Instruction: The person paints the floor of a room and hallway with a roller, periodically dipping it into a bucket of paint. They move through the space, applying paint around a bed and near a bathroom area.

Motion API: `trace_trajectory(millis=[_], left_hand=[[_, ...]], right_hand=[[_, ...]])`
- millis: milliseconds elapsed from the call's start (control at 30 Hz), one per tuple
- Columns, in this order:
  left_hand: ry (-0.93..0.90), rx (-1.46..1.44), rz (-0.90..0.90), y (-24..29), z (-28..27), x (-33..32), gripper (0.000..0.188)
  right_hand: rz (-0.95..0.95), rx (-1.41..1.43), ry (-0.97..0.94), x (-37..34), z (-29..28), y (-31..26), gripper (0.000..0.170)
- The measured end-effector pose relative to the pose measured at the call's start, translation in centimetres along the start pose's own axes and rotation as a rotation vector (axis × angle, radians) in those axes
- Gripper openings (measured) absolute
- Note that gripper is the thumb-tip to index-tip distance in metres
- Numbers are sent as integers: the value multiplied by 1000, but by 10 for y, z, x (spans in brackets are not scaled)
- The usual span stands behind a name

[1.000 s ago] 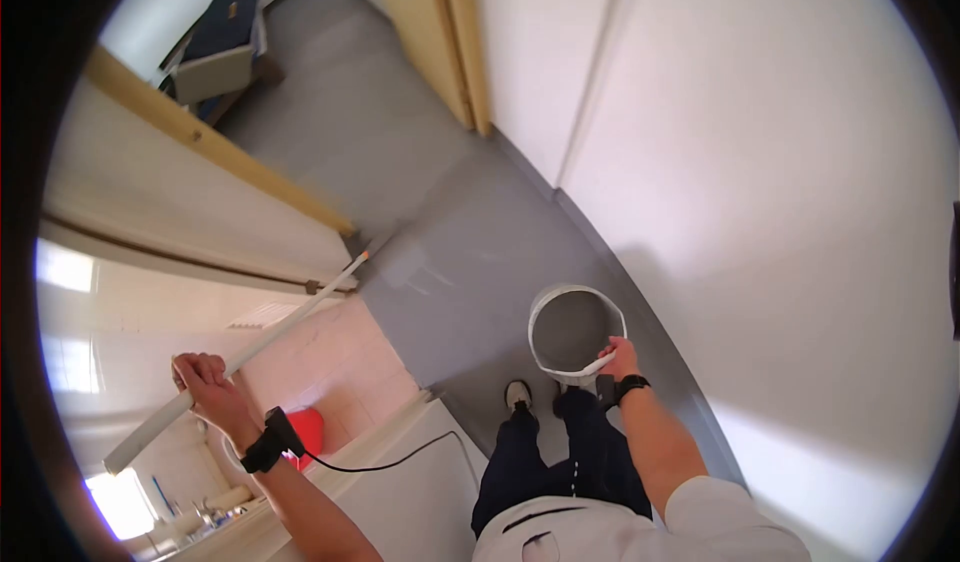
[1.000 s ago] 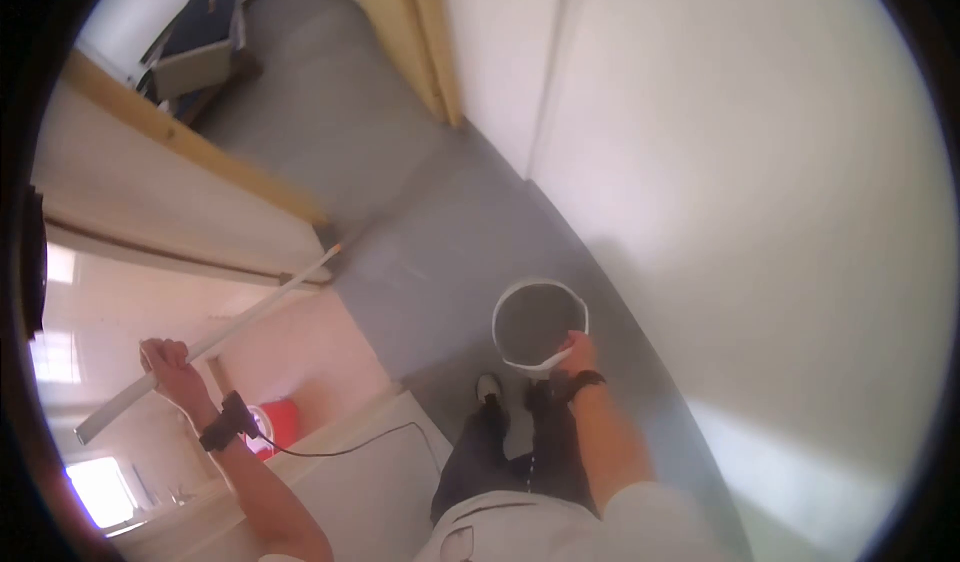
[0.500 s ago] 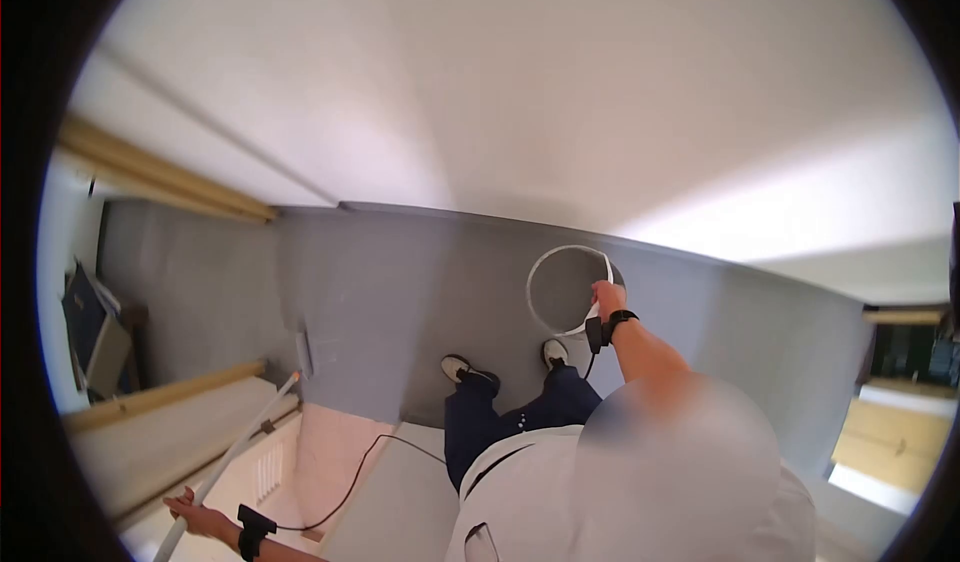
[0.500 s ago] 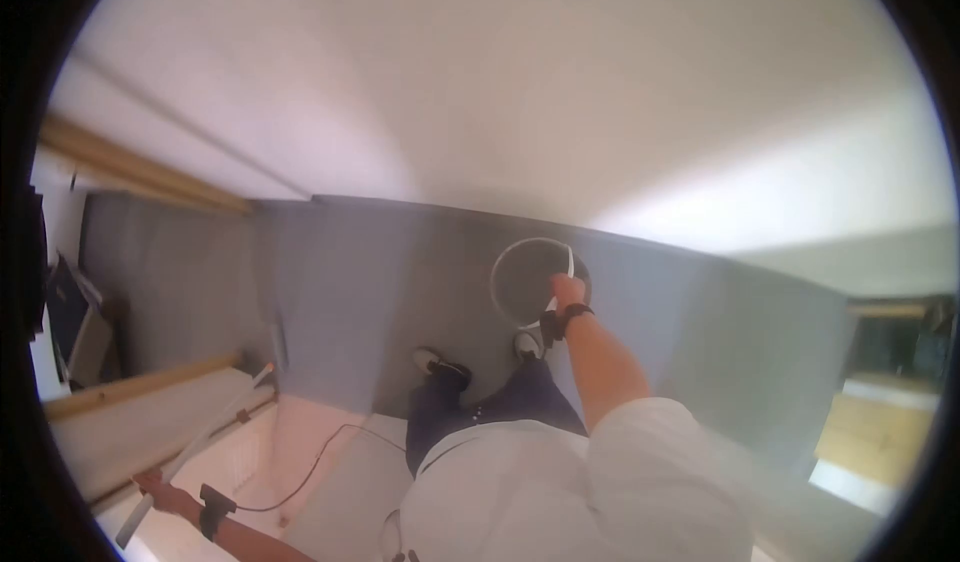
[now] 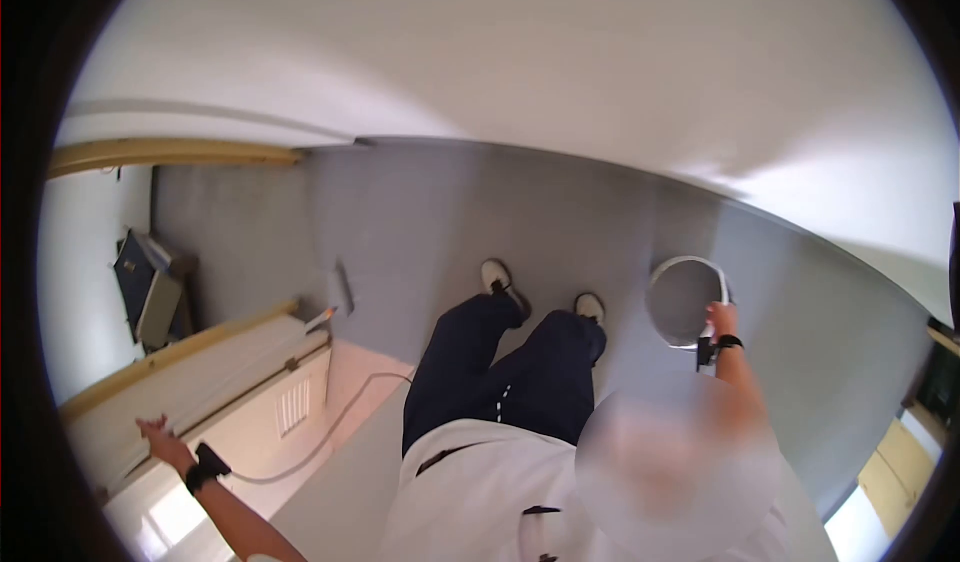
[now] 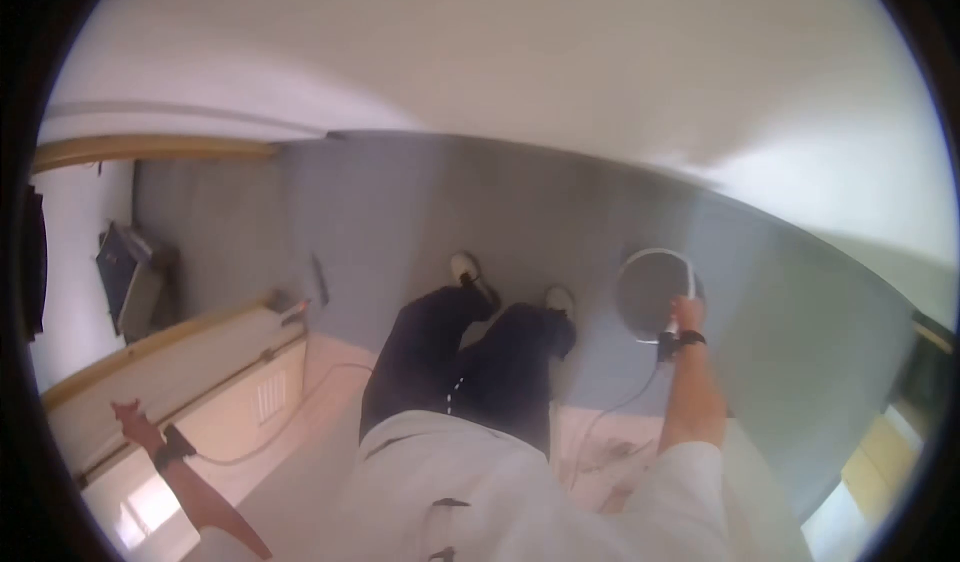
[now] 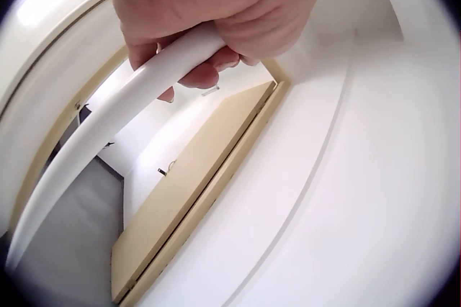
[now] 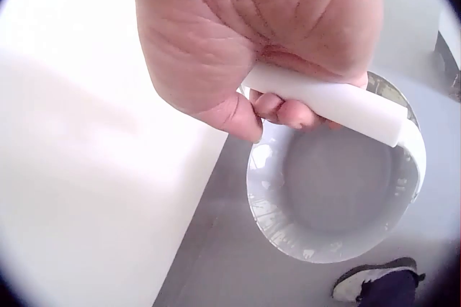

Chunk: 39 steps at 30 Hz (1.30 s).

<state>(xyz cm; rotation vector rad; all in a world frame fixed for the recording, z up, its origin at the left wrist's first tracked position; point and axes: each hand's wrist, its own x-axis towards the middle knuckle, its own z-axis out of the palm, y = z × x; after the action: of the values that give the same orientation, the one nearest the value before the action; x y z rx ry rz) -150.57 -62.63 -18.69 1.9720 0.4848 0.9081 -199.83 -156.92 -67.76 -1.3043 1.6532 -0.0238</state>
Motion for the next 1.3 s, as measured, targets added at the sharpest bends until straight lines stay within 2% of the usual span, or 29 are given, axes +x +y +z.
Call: trace_trajectory(millis=[67,133,200,233,267,300,333,367,400,433,533,567,633,667,733,767,833,867,900,933,967,1000,1033,1067,1100,1167,1200,1233,1300], left_hand=[[7,-3,-5,-8,26,1,40],[-25,72,-24,-2,33,-20,39],[-34,52,-34,-21,37,-7,39],[-40,69,-33,-33,35,-3,39],[-47,57,-50,-44,35,7,37],[-37,60,-76,-29,81,15,36],[-41,61,-71,-37,74,21,36],[-106,55,-1,61,148,19,35],[-137,18,26,97,173,12,34],[-30,-43,-31,149,216,-14,34],[43,-231,28,224,258,-5,37],[39,-142,133,239,292,-5,37],[71,-59,248,280,316,-15,38],[90,-18,304,300,328,-20,38],[209,-133,301,339,352,-26,41],[223,-196,259,350,359,-25,42],[275,-297,146,372,350,-12,44],[311,-297,142,375,353,-10,44],[332,-318,142,378,347,-4,44],[351,-332,140,377,345,-1,43],[401,-321,126,376,339,4,43],[369,-351,131,374,336,12,42],[336,-368,136,371,337,15,41],[389,-339,116,365,330,19,41],[331,-367,157,359,324,21,39],[220,-453,248,343,308,21,35],[258,-433,246,338,302,25,35],[116,-486,305,340,300,29,35],[-127,-478,412,353,307,48,39]], right_hand=[[-62,107,57,50,33,38,15],[-30,191,84,7,23,106,17],[89,-27,162,-9,32,147,19],[-7,125,243,-1,41,174,16],[-2,125,244,-8,47,178,16],[-6,53,208,18,58,116,16],[-2,2,187,-1,59,119,16],[21,134,141,52,56,69,17],[-1,128,115,89,60,31,17],[-27,109,79,120,65,-14,18],[-90,68,-73,151,92,-112,26],[-107,52,-107,162,124,-124,26],[135,384,-507,171,149,-131,30],[267,534,-703,173,157,-158,32],[-81,-30,-720,113,190,-256,31],[-232,-179,-727,98,212,-291,31],[-511,-221,-848,104,260,-329,32],[-733,-162,-960,134,294,-329,32],[-486,-222,-941,74,315,-400,32],[-334,-239,-942,12,341,-463,32],[-317,-268,-977,-36,368,-510,32],[-342,-315,-1027,-84,400,-553,33],[-518,-420,-1113,-98,440,-568,33],[-713,-510,-1180,-111,481,-582,33],[-909,-571,-1229,-125,522,-597,33],[-957,-662,-1323,-210,608,-634,33],[-957,-698,-1371,-244,645,-643,33],[-947,-678,-1551,-270,684,-648,35],[-641,-761,-1755,-364,734,-679,38]])
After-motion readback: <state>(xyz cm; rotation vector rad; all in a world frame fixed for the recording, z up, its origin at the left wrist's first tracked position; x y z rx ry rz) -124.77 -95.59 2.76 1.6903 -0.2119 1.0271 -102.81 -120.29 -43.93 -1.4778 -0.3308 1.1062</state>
